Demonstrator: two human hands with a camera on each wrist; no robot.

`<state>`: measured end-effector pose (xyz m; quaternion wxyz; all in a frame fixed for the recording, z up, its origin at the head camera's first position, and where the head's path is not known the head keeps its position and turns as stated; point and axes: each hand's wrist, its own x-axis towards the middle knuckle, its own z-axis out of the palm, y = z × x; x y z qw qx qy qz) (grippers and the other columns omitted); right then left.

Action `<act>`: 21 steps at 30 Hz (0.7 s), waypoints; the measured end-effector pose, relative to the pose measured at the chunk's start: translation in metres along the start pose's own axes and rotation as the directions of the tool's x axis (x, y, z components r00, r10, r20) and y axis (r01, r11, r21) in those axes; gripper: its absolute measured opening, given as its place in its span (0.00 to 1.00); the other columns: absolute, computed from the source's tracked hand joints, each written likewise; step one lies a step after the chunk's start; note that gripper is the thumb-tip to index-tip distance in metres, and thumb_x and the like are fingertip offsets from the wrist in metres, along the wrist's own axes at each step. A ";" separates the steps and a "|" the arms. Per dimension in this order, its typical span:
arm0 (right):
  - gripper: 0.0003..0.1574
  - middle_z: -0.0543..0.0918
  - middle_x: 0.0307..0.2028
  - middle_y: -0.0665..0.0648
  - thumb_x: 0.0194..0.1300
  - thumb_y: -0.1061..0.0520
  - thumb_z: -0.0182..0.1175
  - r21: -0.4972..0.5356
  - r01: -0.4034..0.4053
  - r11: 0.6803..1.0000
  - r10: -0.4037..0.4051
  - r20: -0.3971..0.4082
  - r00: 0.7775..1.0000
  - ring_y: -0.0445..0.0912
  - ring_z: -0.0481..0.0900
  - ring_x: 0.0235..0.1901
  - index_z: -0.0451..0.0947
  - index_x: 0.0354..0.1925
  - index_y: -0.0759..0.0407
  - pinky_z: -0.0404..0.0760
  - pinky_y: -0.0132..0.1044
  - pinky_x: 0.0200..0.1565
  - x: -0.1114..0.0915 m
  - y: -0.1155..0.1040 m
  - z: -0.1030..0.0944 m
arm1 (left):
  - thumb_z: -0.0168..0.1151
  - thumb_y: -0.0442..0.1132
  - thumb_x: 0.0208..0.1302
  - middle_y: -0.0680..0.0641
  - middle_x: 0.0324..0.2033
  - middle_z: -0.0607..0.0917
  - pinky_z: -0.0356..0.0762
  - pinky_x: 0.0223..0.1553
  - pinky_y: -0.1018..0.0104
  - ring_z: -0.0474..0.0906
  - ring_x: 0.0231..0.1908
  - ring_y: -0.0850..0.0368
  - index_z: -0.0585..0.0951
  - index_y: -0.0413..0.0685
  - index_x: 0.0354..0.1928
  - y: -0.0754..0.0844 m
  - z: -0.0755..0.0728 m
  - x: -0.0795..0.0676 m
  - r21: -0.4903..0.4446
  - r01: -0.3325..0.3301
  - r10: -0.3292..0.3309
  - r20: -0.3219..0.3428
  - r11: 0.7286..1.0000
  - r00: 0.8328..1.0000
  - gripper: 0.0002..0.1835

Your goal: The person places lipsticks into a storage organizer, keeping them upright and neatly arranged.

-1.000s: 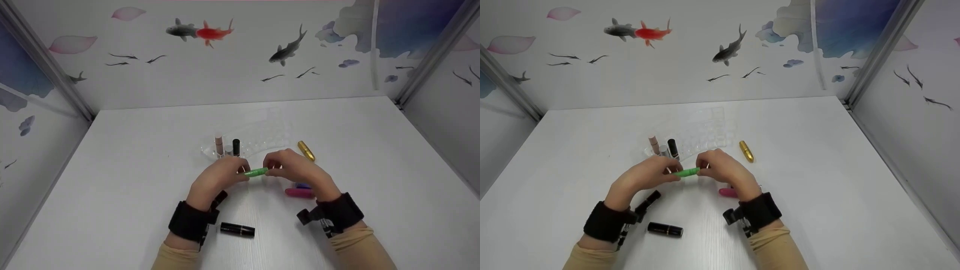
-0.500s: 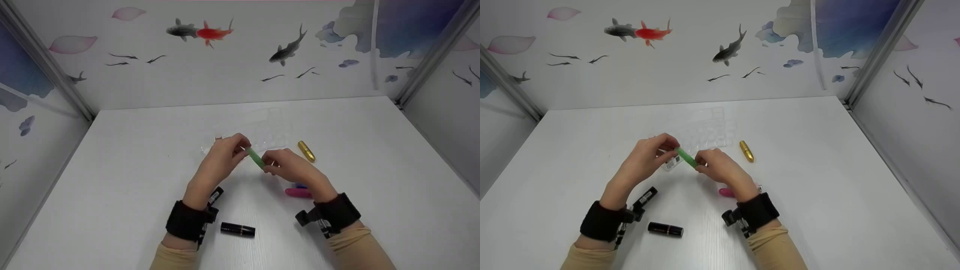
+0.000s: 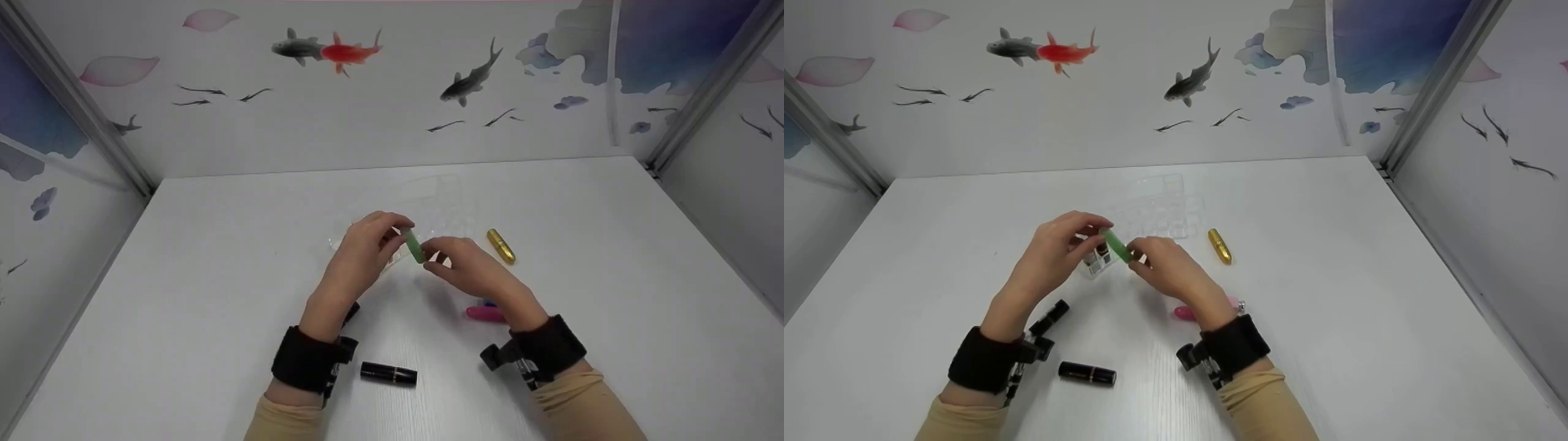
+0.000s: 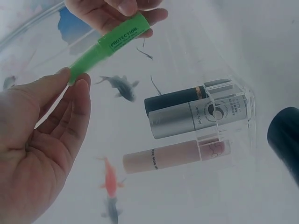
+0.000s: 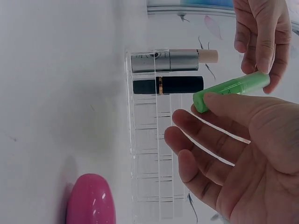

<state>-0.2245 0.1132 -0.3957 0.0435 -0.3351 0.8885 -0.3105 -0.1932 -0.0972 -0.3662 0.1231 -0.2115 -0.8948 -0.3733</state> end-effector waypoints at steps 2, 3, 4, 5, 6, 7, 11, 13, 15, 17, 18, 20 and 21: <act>0.18 0.85 0.50 0.60 0.71 0.62 0.58 0.003 0.041 0.999 -0.041 -0.044 0.998 0.53 0.84 0.47 0.77 0.58 0.63 0.85 0.50 0.49 0.000 -0.002 0.000 | 0.62 0.34 0.69 0.48 0.46 0.85 0.83 0.42 0.69 0.84 0.41 0.58 0.82 0.49 0.52 0.000 -0.001 0.000 0.007 -0.009 0.009 -0.037 1.000 0.999 0.11; 0.21 0.84 0.53 0.61 0.71 0.63 0.58 0.006 0.061 0.998 -0.060 -0.069 0.996 0.53 0.84 0.49 0.76 0.61 0.62 0.85 0.50 0.48 0.000 -0.004 0.001 | 0.62 0.34 0.69 0.48 0.47 0.85 0.83 0.41 0.69 0.84 0.41 0.58 0.82 0.49 0.52 0.000 -0.001 0.001 0.014 -0.011 0.012 -0.060 1.000 0.998 0.11; 0.23 0.82 0.56 0.61 0.71 0.63 0.58 0.005 0.081 0.997 -0.080 -0.097 0.992 0.54 0.83 0.50 0.74 0.63 0.62 0.85 0.49 0.47 0.000 -0.006 0.001 | 0.62 0.34 0.69 0.48 0.47 0.84 0.83 0.41 0.70 0.85 0.41 0.58 0.82 0.48 0.52 0.000 -0.002 0.001 0.019 -0.013 0.015 -0.083 1.000 0.996 0.11; 0.25 0.80 0.59 0.61 0.71 0.64 0.58 0.003 0.097 0.995 -0.096 -0.124 0.988 0.53 0.83 0.52 0.72 0.65 0.62 0.85 0.48 0.45 0.000 -0.008 0.002 | 0.62 0.34 0.69 0.48 0.47 0.84 0.84 0.41 0.70 0.85 0.42 0.58 0.82 0.48 0.52 0.001 -0.002 0.001 0.027 -0.013 0.016 -0.105 1.000 0.994 0.12; 0.27 0.78 0.62 0.61 0.72 0.64 0.57 0.002 0.109 0.994 -0.108 -0.149 0.983 0.53 0.82 0.54 0.70 0.67 0.61 0.85 0.46 0.44 0.000 -0.010 0.003 | 0.62 0.34 0.69 0.48 0.48 0.84 0.84 0.41 0.70 0.85 0.42 0.58 0.82 0.48 0.52 0.001 -0.003 0.001 0.035 -0.014 0.018 -0.127 0.999 0.992 0.12; 0.29 0.75 0.64 0.61 0.72 0.64 0.57 0.000 0.120 0.993 -0.119 -0.170 0.978 0.53 0.80 0.56 0.68 0.69 0.61 0.85 0.45 0.44 0.001 -0.012 0.004 | 0.62 0.34 0.69 0.48 0.48 0.84 0.84 0.41 0.70 0.85 0.43 0.58 0.82 0.48 0.53 0.002 -0.004 0.002 0.046 -0.015 0.022 -0.147 0.999 0.989 0.12; 0.35 0.67 0.71 0.61 0.72 0.66 0.55 0.002 0.157 0.988 -0.152 -0.225 0.962 0.51 0.74 0.62 0.62 0.74 0.60 0.84 0.44 0.46 0.003 -0.020 0.008 | 0.63 0.33 0.68 0.47 0.49 0.83 0.85 0.43 0.68 0.86 0.45 0.57 0.81 0.47 0.53 0.003 -0.006 0.002 0.122 -0.008 0.034 -0.208 0.992 0.977 0.13; 0.36 0.66 0.72 0.61 0.72 0.68 0.54 0.004 0.180 0.984 -0.174 -0.231 0.957 0.51 0.72 0.65 0.60 0.75 0.61 0.84 0.45 0.47 0.004 -0.022 0.011 | 0.63 0.33 0.68 0.47 0.49 0.83 0.85 0.43 0.69 0.86 0.45 0.57 0.81 0.47 0.53 0.003 -0.006 0.002 0.167 -0.006 0.045 -0.230 0.986 0.972 0.12; 0.37 0.65 0.73 0.61 0.71 0.69 0.53 0.003 0.196 0.981 -0.190 -0.224 0.956 0.52 0.70 0.68 0.58 0.75 0.61 0.84 0.46 0.50 0.005 -0.024 0.014 | 0.63 0.33 0.68 0.47 0.49 0.83 0.85 0.43 0.70 0.86 0.45 0.57 0.81 0.47 0.52 0.001 -0.006 0.002 0.221 -0.006 0.063 -0.249 0.975 0.967 0.12; 0.37 0.64 0.73 0.62 0.71 0.69 0.52 0.000 0.201 0.980 -0.197 -0.212 0.957 0.53 0.68 0.70 0.57 0.76 0.61 0.82 0.46 0.54 0.007 -0.024 0.016 | 0.64 0.33 0.67 0.48 0.47 0.84 0.85 0.45 0.69 0.86 0.45 0.57 0.82 0.47 0.50 -0.001 -0.005 0.002 0.280 -0.015 0.093 -0.270 0.960 0.958 0.10; 0.37 0.64 0.74 0.62 0.71 0.69 0.52 -0.001 0.203 0.979 -0.199 -0.204 0.959 0.53 0.67 0.71 0.57 0.76 0.62 0.81 0.47 0.55 0.008 -0.024 0.018 | 0.64 0.33 0.67 0.48 0.47 0.85 0.85 0.46 0.68 0.86 0.45 0.57 0.82 0.47 0.49 -0.002 -0.004 0.002 0.309 -0.017 0.108 -0.281 0.951 0.953 0.10; 0.38 0.63 0.74 0.62 0.71 0.69 0.51 -0.004 0.200 0.980 -0.197 -0.191 0.961 0.54 0.66 0.73 0.57 0.76 0.62 0.79 0.48 0.59 0.010 -0.023 0.020 | 0.65 0.34 0.66 0.49 0.45 0.86 0.84 0.48 0.65 0.86 0.45 0.56 0.83 0.47 0.47 -0.005 -0.003 0.003 0.371 -0.021 0.143 -0.303 0.929 0.942 0.09; 0.38 0.63 0.74 0.63 0.71 0.69 0.51 0.001 0.198 0.980 -0.195 -0.186 0.963 0.54 0.65 0.73 0.56 0.76 0.62 0.79 0.48 0.59 0.011 -0.022 0.022 | 0.66 0.34 0.65 0.49 0.44 0.87 0.84 0.48 0.63 0.86 0.44 0.56 0.84 0.48 0.46 -0.007 -0.002 0.003 0.398 -0.020 0.156 -0.313 0.917 0.937 0.09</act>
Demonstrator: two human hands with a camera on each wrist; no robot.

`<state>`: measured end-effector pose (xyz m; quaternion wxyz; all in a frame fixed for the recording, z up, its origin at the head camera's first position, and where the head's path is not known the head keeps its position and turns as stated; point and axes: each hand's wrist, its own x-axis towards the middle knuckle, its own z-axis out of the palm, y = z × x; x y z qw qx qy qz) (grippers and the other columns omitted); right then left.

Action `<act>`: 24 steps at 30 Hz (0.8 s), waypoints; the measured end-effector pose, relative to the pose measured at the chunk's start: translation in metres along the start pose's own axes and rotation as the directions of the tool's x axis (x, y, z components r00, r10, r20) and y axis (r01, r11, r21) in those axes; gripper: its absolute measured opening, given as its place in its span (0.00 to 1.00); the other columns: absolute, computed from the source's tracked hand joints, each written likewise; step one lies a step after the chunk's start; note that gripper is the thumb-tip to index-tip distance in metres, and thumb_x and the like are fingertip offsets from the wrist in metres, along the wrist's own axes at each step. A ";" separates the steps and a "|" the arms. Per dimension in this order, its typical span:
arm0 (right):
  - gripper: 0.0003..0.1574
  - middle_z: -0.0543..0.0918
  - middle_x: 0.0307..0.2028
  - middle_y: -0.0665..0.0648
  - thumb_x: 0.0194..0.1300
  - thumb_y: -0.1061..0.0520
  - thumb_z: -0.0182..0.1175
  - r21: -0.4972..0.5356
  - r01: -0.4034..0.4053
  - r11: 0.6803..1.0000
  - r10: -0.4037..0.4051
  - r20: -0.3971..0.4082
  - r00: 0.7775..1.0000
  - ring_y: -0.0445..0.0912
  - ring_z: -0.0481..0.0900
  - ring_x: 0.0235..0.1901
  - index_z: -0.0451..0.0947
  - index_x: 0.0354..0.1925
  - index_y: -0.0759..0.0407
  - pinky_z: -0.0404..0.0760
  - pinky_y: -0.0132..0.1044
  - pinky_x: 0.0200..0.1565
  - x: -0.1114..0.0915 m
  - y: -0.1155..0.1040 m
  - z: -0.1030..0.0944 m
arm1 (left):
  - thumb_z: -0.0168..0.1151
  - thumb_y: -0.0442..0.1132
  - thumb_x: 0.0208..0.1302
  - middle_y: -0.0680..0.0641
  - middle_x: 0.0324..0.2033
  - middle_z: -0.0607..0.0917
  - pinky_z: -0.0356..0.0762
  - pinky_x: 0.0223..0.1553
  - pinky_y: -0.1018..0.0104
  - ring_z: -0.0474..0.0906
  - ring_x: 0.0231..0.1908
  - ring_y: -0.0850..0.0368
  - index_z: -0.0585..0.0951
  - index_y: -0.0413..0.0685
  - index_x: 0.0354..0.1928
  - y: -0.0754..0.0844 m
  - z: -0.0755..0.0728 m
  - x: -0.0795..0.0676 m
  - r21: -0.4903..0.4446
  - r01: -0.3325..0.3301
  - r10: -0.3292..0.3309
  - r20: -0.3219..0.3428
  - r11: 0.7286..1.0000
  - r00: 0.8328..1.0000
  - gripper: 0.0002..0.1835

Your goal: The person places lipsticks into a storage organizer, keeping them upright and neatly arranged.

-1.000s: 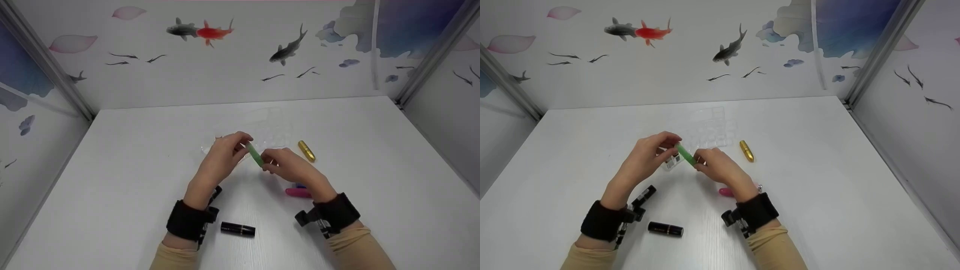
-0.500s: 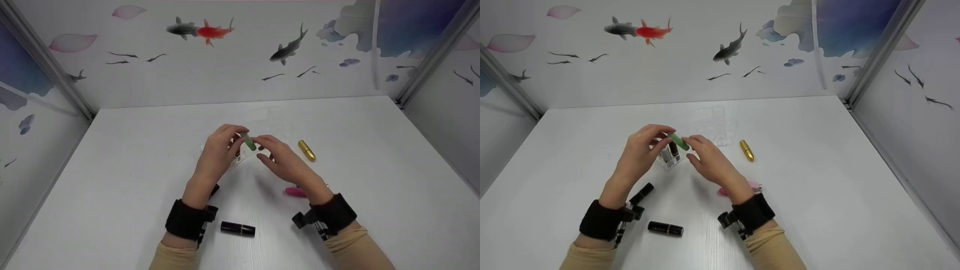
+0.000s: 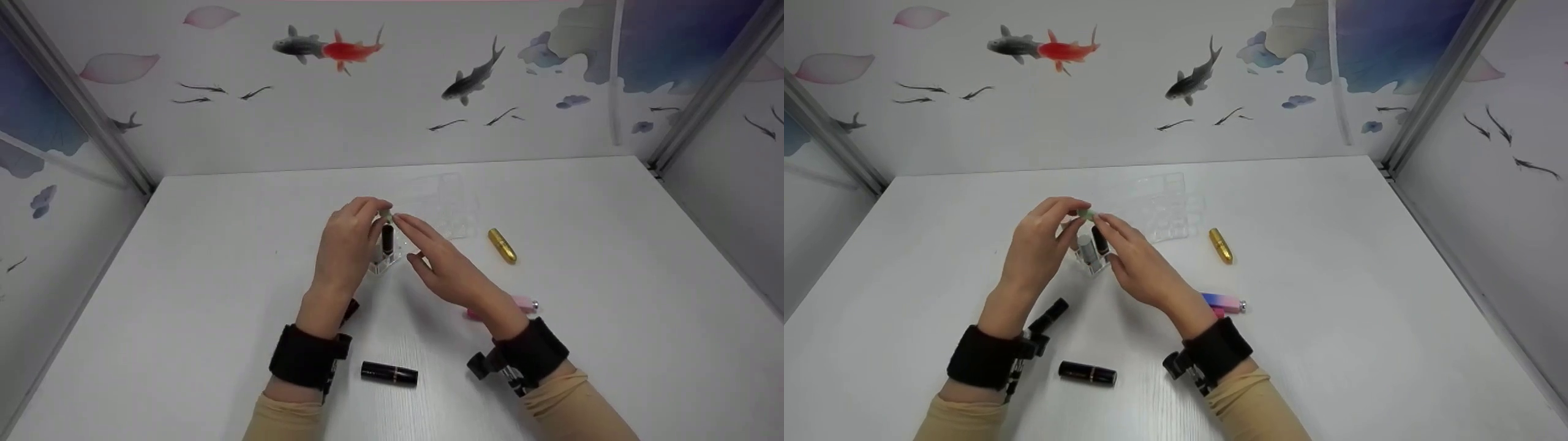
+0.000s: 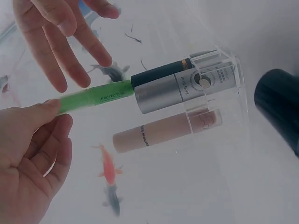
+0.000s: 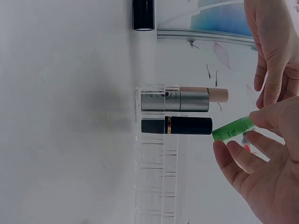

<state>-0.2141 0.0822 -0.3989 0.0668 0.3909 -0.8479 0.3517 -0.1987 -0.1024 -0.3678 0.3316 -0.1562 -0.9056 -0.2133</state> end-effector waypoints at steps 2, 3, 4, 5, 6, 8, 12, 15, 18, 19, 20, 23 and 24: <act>0.38 0.62 0.75 0.63 0.71 0.70 0.51 0.012 -0.004 1.000 0.004 0.009 1.000 0.55 0.64 0.73 0.56 0.76 0.63 0.78 0.49 0.60 0.002 0.002 0.003 | 0.68 0.33 0.64 0.50 0.43 0.88 0.83 0.50 0.60 0.86 0.45 0.56 0.84 0.49 0.45 -0.002 0.002 0.000 0.047 -0.008 0.009 -0.024 0.999 1.000 0.09; 0.38 0.62 0.75 0.63 0.71 0.69 0.51 0.018 -0.007 1.000 0.007 0.014 1.000 0.55 0.64 0.74 0.56 0.76 0.63 0.78 0.49 0.60 0.002 0.002 0.005 | 0.68 0.33 0.63 0.51 0.43 0.88 0.83 0.50 0.59 0.86 0.45 0.56 0.85 0.49 0.45 -0.004 0.003 0.000 0.067 -0.008 0.010 -0.030 0.998 0.999 0.09; 0.38 0.62 0.75 0.63 0.71 0.69 0.51 0.025 -0.011 1.000 0.010 0.019 1.000 0.55 0.64 0.74 0.56 0.76 0.63 0.79 0.49 0.59 0.003 0.002 0.006 | 0.68 0.33 0.63 0.51 0.43 0.88 0.83 0.51 0.59 0.86 0.45 0.55 0.85 0.49 0.44 -0.005 0.004 0.000 0.081 -0.008 0.011 -0.034 0.997 0.999 0.09; 0.38 0.62 0.75 0.64 0.71 0.69 0.51 0.035 -0.012 0.999 0.012 0.023 1.000 0.56 0.63 0.74 0.56 0.76 0.63 0.80 0.49 0.59 0.004 0.002 0.007 | 0.69 0.33 0.62 0.52 0.42 0.88 0.82 0.51 0.58 0.86 0.46 0.55 0.85 0.50 0.44 -0.005 0.004 0.000 0.093 -0.005 0.009 -0.036 0.996 0.999 0.09; 0.37 0.62 0.75 0.64 0.71 0.69 0.51 0.043 -0.016 0.999 0.015 0.026 1.000 0.56 0.63 0.74 0.56 0.76 0.63 0.80 0.49 0.59 0.005 0.002 0.009 | 0.69 0.33 0.62 0.52 0.42 0.89 0.82 0.52 0.58 0.85 0.47 0.55 0.85 0.50 0.44 -0.006 0.005 0.000 0.099 -0.002 0.005 -0.036 0.995 0.999 0.09; 0.37 0.62 0.75 0.65 0.71 0.69 0.51 0.049 -0.025 0.999 0.023 0.028 0.999 0.57 0.62 0.74 0.56 0.76 0.64 0.76 0.51 0.64 0.006 0.001 0.012 | 0.69 0.33 0.62 0.52 0.42 0.89 0.82 0.53 0.57 0.85 0.48 0.55 0.86 0.51 0.44 -0.007 0.005 0.000 0.113 0.004 0.000 -0.036 0.994 0.999 0.09; 0.37 0.61 0.74 0.67 0.71 0.69 0.52 0.042 -0.019 0.999 0.018 0.012 1.000 0.59 0.60 0.75 0.55 0.75 0.67 0.64 0.55 0.73 0.010 0.000 0.017 | 0.69 0.33 0.62 0.52 0.42 0.90 0.81 0.53 0.57 0.84 0.47 0.54 0.86 0.51 0.43 -0.008 0.006 0.000 0.129 0.020 -0.014 -0.043 0.991 0.999 0.09; 0.38 0.61 0.74 0.69 0.70 0.70 0.53 0.043 0.002 0.999 -0.001 -0.011 1.000 0.61 0.59 0.74 0.54 0.74 0.70 0.61 0.55 0.74 0.011 -0.002 0.018 | 0.69 0.34 0.62 0.52 0.41 0.90 0.80 0.54 0.57 0.84 0.47 0.54 0.87 0.51 0.43 -0.009 0.008 0.000 0.133 0.035 -0.029 -0.047 0.990 0.998 0.08; 0.38 0.61 0.74 0.70 0.70 0.70 0.52 0.067 0.007 0.998 -0.006 -0.019 1.000 0.62 0.59 0.74 0.53 0.74 0.72 0.60 0.56 0.74 0.014 -0.003 0.019 | 0.69 0.33 0.62 0.52 0.41 0.90 0.80 0.55 0.56 0.83 0.48 0.54 0.87 0.50 0.43 -0.010 0.009 0.000 0.142 0.050 -0.044 -0.043 0.989 0.998 0.08; 0.38 0.61 0.74 0.70 0.71 0.70 0.52 0.080 -0.002 0.997 0.003 -0.014 1.000 0.61 0.59 0.75 0.53 0.75 0.71 0.60 0.56 0.74 0.014 -0.004 0.019 | 0.69 0.33 0.62 0.52 0.41 0.90 0.80 0.55 0.56 0.83 0.48 0.53 0.86 0.50 0.43 -0.010 0.010 0.000 0.144 0.054 -0.048 -0.040 0.988 0.998 0.09; 0.38 0.61 0.74 0.69 0.71 0.69 0.51 0.090 -0.012 0.996 0.012 -0.007 1.000 0.61 0.58 0.75 0.53 0.75 0.71 0.60 0.56 0.74 0.015 -0.004 0.020 | 0.69 0.32 0.62 0.52 0.41 0.90 0.80 0.55 0.56 0.83 0.48 0.53 0.86 0.50 0.43 -0.011 0.011 0.000 0.146 0.057 -0.052 -0.038 0.988 0.998 0.09; 0.38 0.60 0.75 0.67 0.73 0.68 0.50 0.102 -0.045 0.994 0.043 0.017 0.999 0.60 0.57 0.76 0.52 0.76 0.68 0.59 0.56 0.75 0.017 -0.002 0.023 | 0.69 0.32 0.62 0.51 0.41 0.90 0.80 0.54 0.55 0.82 0.49 0.53 0.86 0.50 0.43 -0.014 0.015 -0.002 0.150 0.063 -0.059 -0.030 0.987 0.998 0.09; 0.38 0.61 0.75 0.67 0.72 0.68 0.50 0.101 -0.048 0.994 0.046 0.022 0.999 0.59 0.57 0.76 0.52 0.76 0.68 0.59 0.56 0.75 0.018 -0.001 0.024 | 0.68 0.32 0.62 0.51 0.41 0.90 0.80 0.55 0.55 0.81 0.49 0.53 0.86 0.50 0.43 -0.015 0.016 -0.003 0.151 0.063 -0.060 -0.026 0.987 0.998 0.09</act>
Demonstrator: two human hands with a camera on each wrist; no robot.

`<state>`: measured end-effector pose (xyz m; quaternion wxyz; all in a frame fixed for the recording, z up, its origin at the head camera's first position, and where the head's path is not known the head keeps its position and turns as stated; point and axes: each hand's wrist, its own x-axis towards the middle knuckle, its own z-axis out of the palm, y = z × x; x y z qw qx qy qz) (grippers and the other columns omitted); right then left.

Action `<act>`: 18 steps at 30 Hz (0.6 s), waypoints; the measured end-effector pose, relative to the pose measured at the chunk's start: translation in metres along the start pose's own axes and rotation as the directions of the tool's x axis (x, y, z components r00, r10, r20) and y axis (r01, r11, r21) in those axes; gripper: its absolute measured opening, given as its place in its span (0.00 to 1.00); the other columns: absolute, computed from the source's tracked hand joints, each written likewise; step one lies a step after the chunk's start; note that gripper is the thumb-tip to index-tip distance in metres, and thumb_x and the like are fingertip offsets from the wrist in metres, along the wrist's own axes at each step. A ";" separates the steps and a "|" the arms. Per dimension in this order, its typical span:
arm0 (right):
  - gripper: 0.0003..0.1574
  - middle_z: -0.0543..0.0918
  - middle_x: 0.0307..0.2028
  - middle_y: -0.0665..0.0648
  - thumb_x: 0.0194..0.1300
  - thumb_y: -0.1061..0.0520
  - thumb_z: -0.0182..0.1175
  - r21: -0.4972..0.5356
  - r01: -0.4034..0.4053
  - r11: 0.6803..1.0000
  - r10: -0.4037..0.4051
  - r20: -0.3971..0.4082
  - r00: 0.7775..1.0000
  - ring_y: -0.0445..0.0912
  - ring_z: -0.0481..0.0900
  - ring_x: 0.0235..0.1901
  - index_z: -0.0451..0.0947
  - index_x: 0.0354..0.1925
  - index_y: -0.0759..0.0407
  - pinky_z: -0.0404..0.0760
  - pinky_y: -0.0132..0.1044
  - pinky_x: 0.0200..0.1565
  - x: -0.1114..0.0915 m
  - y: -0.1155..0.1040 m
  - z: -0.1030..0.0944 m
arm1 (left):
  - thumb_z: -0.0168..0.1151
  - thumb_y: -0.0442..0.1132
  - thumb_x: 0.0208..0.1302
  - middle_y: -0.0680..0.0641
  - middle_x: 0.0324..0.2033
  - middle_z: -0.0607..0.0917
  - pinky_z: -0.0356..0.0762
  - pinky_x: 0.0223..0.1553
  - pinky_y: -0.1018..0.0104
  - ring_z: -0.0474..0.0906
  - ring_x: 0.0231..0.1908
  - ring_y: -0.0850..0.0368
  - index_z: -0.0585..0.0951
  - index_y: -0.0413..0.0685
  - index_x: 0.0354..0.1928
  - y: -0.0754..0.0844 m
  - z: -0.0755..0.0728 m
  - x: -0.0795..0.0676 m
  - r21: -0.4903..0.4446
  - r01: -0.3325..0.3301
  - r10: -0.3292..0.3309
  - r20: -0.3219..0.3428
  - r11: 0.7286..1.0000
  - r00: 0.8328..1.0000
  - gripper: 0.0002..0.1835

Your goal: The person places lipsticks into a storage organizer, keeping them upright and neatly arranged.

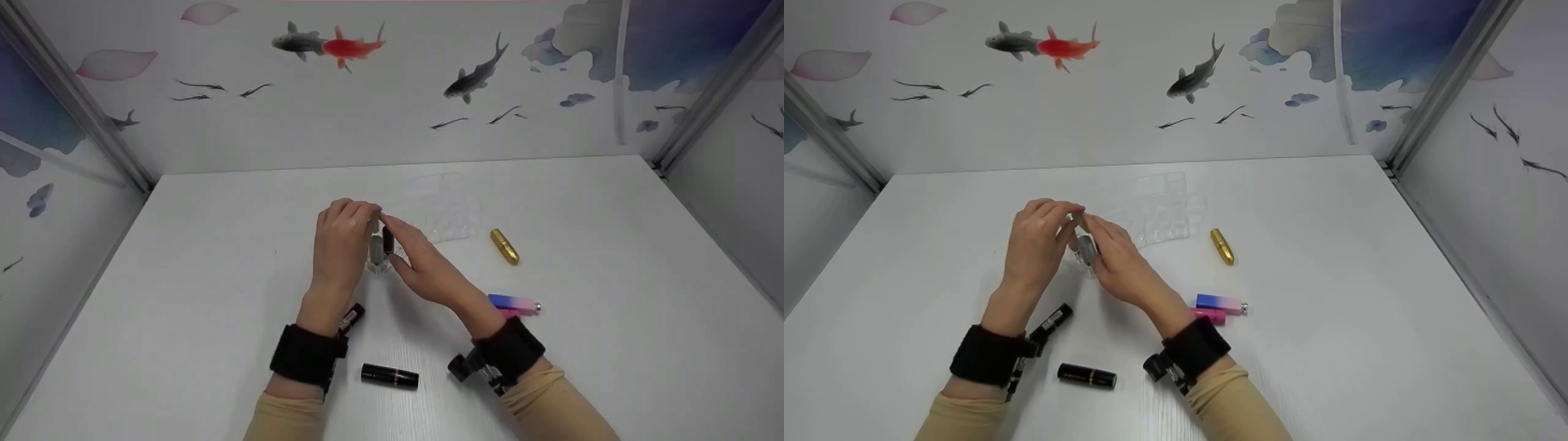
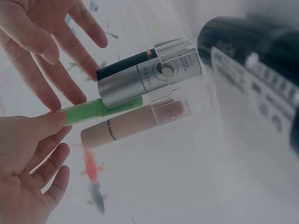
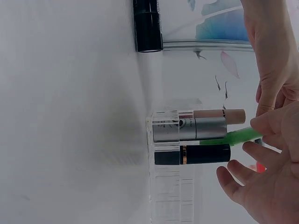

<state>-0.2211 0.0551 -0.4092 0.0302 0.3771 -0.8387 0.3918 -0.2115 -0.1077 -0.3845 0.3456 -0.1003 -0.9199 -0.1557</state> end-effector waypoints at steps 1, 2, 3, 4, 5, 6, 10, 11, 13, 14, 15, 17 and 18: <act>0.38 0.61 0.75 0.67 0.72 0.69 0.51 -0.004 0.003 1.000 -0.003 0.002 1.000 0.60 0.58 0.75 0.52 0.75 0.69 0.59 0.56 0.75 0.001 0.001 0.001 | 0.68 0.32 0.63 0.51 0.41 0.90 0.80 0.55 0.55 0.81 0.49 0.52 0.86 0.50 0.43 -0.001 0.001 0.000 -0.001 0.000 0.000 0.004 1.000 1.000 0.08; 0.38 0.61 0.74 0.68 0.71 0.69 0.51 -0.010 0.007 1.000 -0.007 0.003 1.000 0.60 0.58 0.75 0.52 0.75 0.70 0.59 0.56 0.74 0.001 0.001 0.001 | 0.67 0.32 0.63 0.51 0.41 0.90 0.80 0.55 0.55 0.81 0.49 0.52 0.86 0.49 0.43 -0.002 0.002 -0.001 0.001 0.000 0.000 0.007 1.000 1.000 0.08; 0.38 0.62 0.74 0.68 0.71 0.70 0.51 -0.016 0.014 1.000 -0.014 0.004 1.000 0.61 0.59 0.75 0.53 0.75 0.70 0.59 0.57 0.74 0.001 0.001 0.002 | 0.67 0.32 0.64 0.51 0.41 0.90 0.80 0.55 0.55 0.81 0.49 0.52 0.86 0.49 0.43 -0.002 0.003 -0.001 0.003 -0.001 0.001 0.011 1.000 1.000 0.08; 0.38 0.62 0.73 0.69 0.70 0.70 0.51 -0.021 0.026 0.999 -0.026 0.002 1.000 0.61 0.59 0.74 0.53 0.74 0.71 0.59 0.57 0.74 0.001 0.002 0.003 | 0.67 0.33 0.65 0.52 0.41 0.90 0.80 0.55 0.55 0.81 0.49 0.52 0.86 0.49 0.43 -0.003 0.003 -0.001 0.005 -0.004 0.004 0.013 1.000 1.000 0.07; 0.37 0.62 0.73 0.70 0.70 0.71 0.51 -0.024 0.036 0.999 -0.036 0.000 0.999 0.62 0.59 0.74 0.53 0.74 0.72 0.59 0.58 0.74 0.001 0.003 0.003 | 0.66 0.33 0.65 0.52 0.41 0.90 0.80 0.55 0.54 0.81 0.50 0.52 0.86 0.49 0.43 -0.003 0.004 -0.002 0.006 -0.006 0.006 0.016 1.000 1.000 0.07; 0.37 0.62 0.73 0.71 0.69 0.71 0.51 -0.026 0.043 0.999 -0.043 0.000 0.999 0.63 0.59 0.74 0.54 0.74 0.73 0.59 0.58 0.74 0.001 0.003 0.004 | 0.66 0.33 0.65 0.52 0.42 0.90 0.80 0.55 0.54 0.81 0.50 0.52 0.86 0.49 0.43 -0.003 0.005 -0.002 0.009 -0.007 0.007 0.018 1.000 1.000 0.07; 0.37 0.62 0.73 0.72 0.69 0.71 0.51 -0.028 0.043 0.999 -0.043 0.003 0.999 0.64 0.59 0.74 0.55 0.73 0.74 0.59 0.58 0.74 0.001 0.005 0.004 | 0.66 0.33 0.66 0.52 0.42 0.90 0.79 0.55 0.53 0.81 0.50 0.52 0.86 0.49 0.44 -0.004 0.007 -0.003 0.017 -0.011 0.011 0.032 1.000 0.999 0.07; 0.37 0.62 0.73 0.71 0.69 0.71 0.51 -0.026 0.037 0.999 -0.037 0.005 0.999 0.63 0.58 0.74 0.55 0.73 0.73 0.60 0.58 0.73 0.001 0.005 0.004 | 0.66 0.34 0.66 0.52 0.42 0.90 0.79 0.56 0.53 0.81 0.50 0.52 0.86 0.49 0.44 -0.004 0.008 -0.003 0.019 -0.011 0.010 0.037 1.000 0.999 0.07; 0.37 0.61 0.73 0.71 0.69 0.71 0.51 -0.022 0.024 0.999 -0.024 0.009 1.000 0.63 0.58 0.74 0.55 0.73 0.73 0.60 0.58 0.73 0.000 0.005 0.004 | 0.65 0.34 0.66 0.52 0.42 0.90 0.79 0.56 0.53 0.81 0.51 0.52 0.86 0.50 0.44 -0.004 0.009 -0.004 0.024 -0.011 0.010 0.047 1.000 0.999 0.07; 0.37 0.61 0.73 0.71 0.69 0.71 0.51 -0.020 0.018 1.000 -0.017 0.011 1.000 0.63 0.58 0.74 0.55 0.73 0.73 0.60 0.58 0.74 0.000 0.005 0.004 | 0.65 0.34 0.66 0.52 0.42 0.90 0.79 0.56 0.54 0.81 0.51 0.52 0.86 0.50 0.44 -0.004 0.009 -0.004 0.026 -0.012 0.010 0.050 1.000 0.999 0.07; 0.37 0.61 0.73 0.71 0.69 0.71 0.51 -0.020 0.013 1.000 -0.013 0.013 1.000 0.63 0.58 0.74 0.55 0.73 0.73 0.60 0.57 0.74 0.000 0.004 0.004 | 0.65 0.34 0.66 0.52 0.42 0.90 0.79 0.56 0.54 0.81 0.51 0.52 0.86 0.50 0.44 -0.005 0.010 -0.004 0.029 -0.013 0.011 0.052 1.000 0.999 0.07; 0.37 0.61 0.73 0.70 0.69 0.71 0.51 -0.020 0.009 1.000 -0.009 0.015 1.000 0.62 0.58 0.74 0.56 0.73 0.72 0.60 0.57 0.74 0.000 0.004 0.004 | 0.66 0.34 0.65 0.53 0.42 0.90 0.79 0.56 0.54 0.81 0.51 0.53 0.86 0.51 0.44 -0.005 0.011 -0.005 0.035 -0.015 0.013 0.054 0.999 0.998 0.07; 0.37 0.61 0.73 0.70 0.70 0.70 0.51 -0.020 0.006 1.000 -0.006 0.015 1.000 0.62 0.57 0.75 0.56 0.74 0.71 0.60 0.56 0.74 0.001 0.004 0.004 | 0.66 0.34 0.65 0.53 0.43 0.90 0.78 0.56 0.54 0.81 0.51 0.53 0.86 0.51 0.44 -0.005 0.012 -0.005 0.038 -0.016 0.014 0.054 0.999 0.998 0.08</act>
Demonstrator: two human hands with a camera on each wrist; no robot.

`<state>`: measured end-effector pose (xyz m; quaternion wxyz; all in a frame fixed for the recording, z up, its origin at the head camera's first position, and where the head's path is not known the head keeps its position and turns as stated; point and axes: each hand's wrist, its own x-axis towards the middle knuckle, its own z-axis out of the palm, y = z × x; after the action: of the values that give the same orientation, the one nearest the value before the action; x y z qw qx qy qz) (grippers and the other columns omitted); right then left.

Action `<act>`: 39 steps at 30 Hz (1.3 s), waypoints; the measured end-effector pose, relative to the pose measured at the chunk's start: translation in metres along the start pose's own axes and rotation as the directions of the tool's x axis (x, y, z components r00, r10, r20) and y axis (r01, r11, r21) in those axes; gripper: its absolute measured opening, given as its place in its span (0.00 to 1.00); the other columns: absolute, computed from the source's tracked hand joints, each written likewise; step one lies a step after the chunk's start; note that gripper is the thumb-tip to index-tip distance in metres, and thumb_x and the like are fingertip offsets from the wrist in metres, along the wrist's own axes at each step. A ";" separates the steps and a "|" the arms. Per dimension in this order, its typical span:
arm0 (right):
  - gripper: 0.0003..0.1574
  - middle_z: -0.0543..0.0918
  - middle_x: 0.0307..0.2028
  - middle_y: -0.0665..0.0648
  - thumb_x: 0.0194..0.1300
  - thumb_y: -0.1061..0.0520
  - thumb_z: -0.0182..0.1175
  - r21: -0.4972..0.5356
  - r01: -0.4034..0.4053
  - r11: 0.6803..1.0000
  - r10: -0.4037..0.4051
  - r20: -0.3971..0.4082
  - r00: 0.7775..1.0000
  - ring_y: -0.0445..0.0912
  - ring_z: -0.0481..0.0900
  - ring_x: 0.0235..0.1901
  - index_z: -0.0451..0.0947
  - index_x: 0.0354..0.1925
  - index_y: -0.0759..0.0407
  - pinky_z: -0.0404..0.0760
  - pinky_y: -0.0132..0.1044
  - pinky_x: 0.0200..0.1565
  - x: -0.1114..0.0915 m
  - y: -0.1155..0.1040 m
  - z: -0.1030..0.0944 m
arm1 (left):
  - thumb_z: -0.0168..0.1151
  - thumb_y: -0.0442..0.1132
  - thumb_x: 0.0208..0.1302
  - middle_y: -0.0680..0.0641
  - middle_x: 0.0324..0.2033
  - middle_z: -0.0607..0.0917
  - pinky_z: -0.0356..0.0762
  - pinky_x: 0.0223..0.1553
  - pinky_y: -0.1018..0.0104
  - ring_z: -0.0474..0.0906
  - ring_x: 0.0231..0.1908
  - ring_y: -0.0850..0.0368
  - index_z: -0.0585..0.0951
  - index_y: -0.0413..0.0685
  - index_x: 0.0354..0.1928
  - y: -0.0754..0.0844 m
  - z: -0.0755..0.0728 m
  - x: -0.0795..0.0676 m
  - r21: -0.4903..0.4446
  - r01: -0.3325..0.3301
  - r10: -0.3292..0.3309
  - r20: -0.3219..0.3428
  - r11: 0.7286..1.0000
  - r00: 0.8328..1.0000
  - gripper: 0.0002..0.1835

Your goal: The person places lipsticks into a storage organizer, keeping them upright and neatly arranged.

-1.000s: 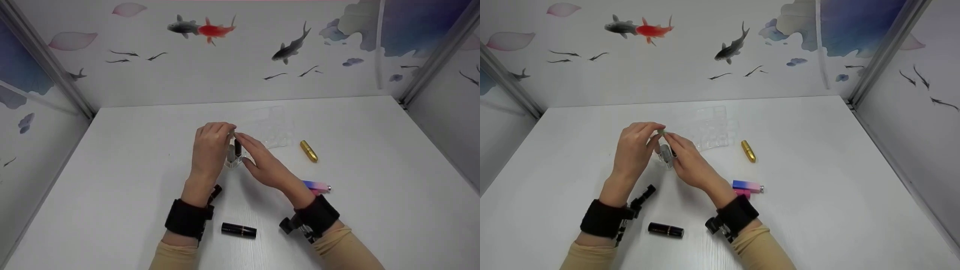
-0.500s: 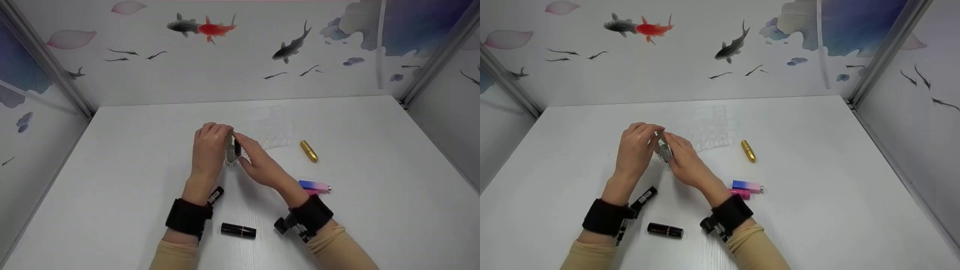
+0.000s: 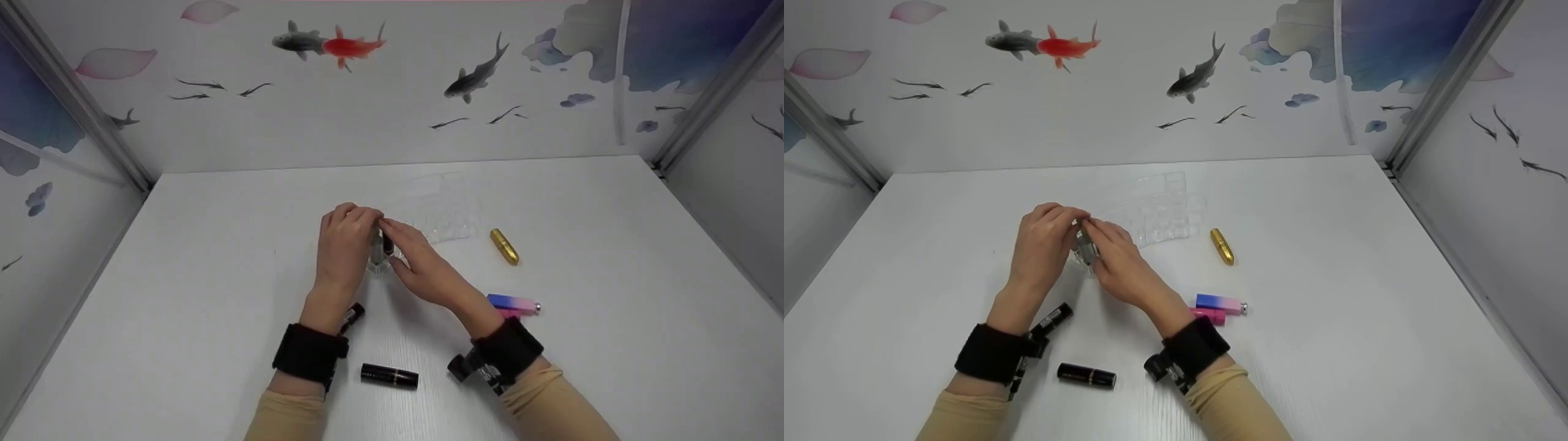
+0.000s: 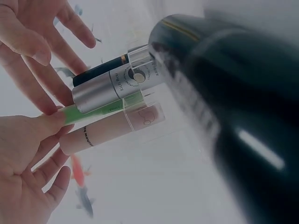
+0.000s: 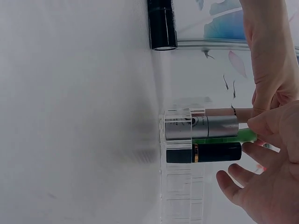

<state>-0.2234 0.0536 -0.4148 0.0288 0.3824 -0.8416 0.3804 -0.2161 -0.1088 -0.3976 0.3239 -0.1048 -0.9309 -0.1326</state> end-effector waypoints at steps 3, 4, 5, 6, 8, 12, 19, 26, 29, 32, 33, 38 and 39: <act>0.36 0.62 0.73 0.69 0.69 0.70 0.51 -0.005 0.005 1.000 -0.005 -0.003 1.000 0.62 0.58 0.74 0.57 0.73 0.72 0.60 0.56 0.74 0.000 0.000 0.000 | 0.67 0.34 0.64 0.53 0.42 0.90 0.78 0.57 0.54 0.80 0.52 0.53 0.86 0.51 0.44 0.000 0.001 -0.001 0.008 -0.004 0.004 0.000 1.000 1.000 0.08; 0.36 0.62 0.73 0.69 0.69 0.71 0.51 -0.006 0.009 1.000 -0.010 -0.005 1.000 0.62 0.58 0.74 0.57 0.73 0.72 0.60 0.56 0.74 0.000 0.001 0.000 | 0.67 0.34 0.64 0.53 0.42 0.90 0.79 0.57 0.54 0.80 0.52 0.53 0.86 0.51 0.44 0.000 0.001 -0.001 0.010 -0.004 0.004 0.001 1.000 1.000 0.08; 0.36 0.62 0.73 0.69 0.69 0.71 0.51 -0.009 0.012 1.000 -0.012 -0.005 1.000 0.62 0.58 0.74 0.57 0.73 0.72 0.61 0.56 0.74 0.000 0.001 0.000 | 0.67 0.34 0.64 0.53 0.42 0.90 0.79 0.57 0.54 0.80 0.52 0.53 0.86 0.51 0.43 0.000 0.002 -0.001 0.011 -0.004 0.004 0.002 1.000 1.000 0.08; 0.36 0.62 0.73 0.69 0.69 0.71 0.50 -0.010 0.014 1.000 -0.014 -0.004 1.000 0.62 0.58 0.74 0.57 0.73 0.72 0.61 0.56 0.73 0.000 0.001 0.000 | 0.67 0.34 0.64 0.53 0.42 0.90 0.79 0.57 0.54 0.81 0.52 0.53 0.86 0.51 0.43 0.000 0.002 -0.001 0.012 -0.004 0.004 0.003 1.000 1.000 0.08; 0.36 0.62 0.73 0.69 0.69 0.71 0.50 -0.016 0.019 1.000 -0.019 -0.003 1.000 0.62 0.58 0.74 0.57 0.73 0.72 0.61 0.57 0.73 -0.001 0.001 0.000 | 0.67 0.33 0.63 0.53 0.42 0.91 0.79 0.57 0.54 0.81 0.52 0.53 0.86 0.51 0.43 0.000 0.002 -0.001 0.016 -0.005 0.005 0.005 1.000 1.000 0.08; 0.36 0.61 0.74 0.69 0.69 0.70 0.49 -0.018 0.014 1.000 -0.013 0.004 1.000 0.62 0.57 0.74 0.57 0.73 0.72 0.60 0.57 0.73 -0.001 0.002 0.000 | 0.69 0.32 0.62 0.53 0.42 0.91 0.79 0.56 0.53 0.81 0.51 0.52 0.86 0.51 0.43 0.000 0.003 -0.002 0.022 -0.009 0.009 0.005 1.000 1.000 0.09; 0.36 0.60 0.74 0.69 0.69 0.70 0.50 -0.021 0.018 1.000 -0.018 0.013 1.000 0.62 0.56 0.75 0.56 0.73 0.72 0.59 0.57 0.74 -0.001 0.002 0.001 | 0.69 0.31 0.61 0.52 0.42 0.91 0.79 0.57 0.53 0.80 0.52 0.52 0.86 0.51 0.43 -0.001 0.004 -0.003 0.012 -0.011 0.011 0.012 1.000 1.000 0.10; 0.37 0.60 0.74 0.70 0.69 0.70 0.51 -0.031 0.023 0.999 -0.022 0.017 1.000 0.63 0.56 0.75 0.56 0.73 0.73 0.59 0.58 0.74 -0.002 0.004 0.000 | 0.67 0.32 0.62 0.53 0.44 0.90 0.78 0.57 0.53 0.80 0.52 0.52 0.86 0.51 0.46 0.000 0.002 -0.002 0.019 -0.013 0.012 0.028 1.000 1.000 0.11; 0.37 0.59 0.74 0.70 0.69 0.70 0.51 -0.030 0.019 0.999 -0.018 0.020 1.000 0.63 0.56 0.75 0.55 0.73 0.73 0.59 0.57 0.74 -0.002 0.003 -0.001 | 0.67 0.31 0.62 0.52 0.47 0.90 0.78 0.58 0.53 0.79 0.53 0.52 0.86 0.51 0.48 0.001 0.001 -0.002 0.034 -0.012 0.011 0.043 0.999 0.999 0.14; 0.37 0.59 0.74 0.69 0.70 0.69 0.51 -0.026 0.011 1.000 -0.011 0.026 1.000 0.62 0.56 0.75 0.55 0.74 0.72 0.59 0.57 0.74 -0.002 0.003 -0.001 | 0.68 0.31 0.61 0.52 0.50 0.89 0.78 0.58 0.53 0.79 0.54 0.52 0.86 0.51 0.50 0.001 0.001 -0.002 0.045 -0.014 0.011 0.050 0.999 0.999 0.16; 0.37 0.59 0.75 0.69 0.70 0.69 0.51 -0.025 0.008 1.000 -0.007 0.027 1.000 0.62 0.56 0.75 0.55 0.74 0.72 0.59 0.57 0.74 -0.001 0.003 -0.001 | 0.68 0.31 0.61 0.52 0.50 0.89 0.78 0.58 0.52 0.79 0.55 0.52 0.86 0.51 0.51 0.001 0.001 -0.002 0.045 -0.013 0.011 0.053 0.999 0.999 0.16; 0.38 0.59 0.75 0.68 0.70 0.68 0.52 -0.032 0.007 0.999 -0.006 0.021 1.000 0.61 0.56 0.75 0.54 0.75 0.70 0.59 0.57 0.74 -0.002 0.002 -0.004 | 0.67 0.28 0.61 0.51 0.52 0.88 0.77 0.59 0.53 0.79 0.58 0.51 0.85 0.51 0.53 -0.001 0.001 -0.003 0.057 -0.026 0.023 0.051 0.998 0.998 0.19; 0.38 0.60 0.75 0.67 0.70 0.68 0.52 -0.033 0.006 0.999 -0.006 0.017 1.000 0.61 0.57 0.75 0.54 0.75 0.70 0.59 0.57 0.74 -0.002 0.002 -0.004 | 0.67 0.28 0.61 0.52 0.52 0.88 0.77 0.59 0.53 0.79 0.58 0.52 0.85 0.52 0.54 -0.001 0.001 -0.003 0.061 -0.028 0.025 0.052 0.998 0.998 0.19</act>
<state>-0.2241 0.0583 -0.4133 0.0291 0.3875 -0.8468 0.3632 -0.2144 -0.1100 -0.4001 0.3047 -0.1104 -0.9411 -0.0965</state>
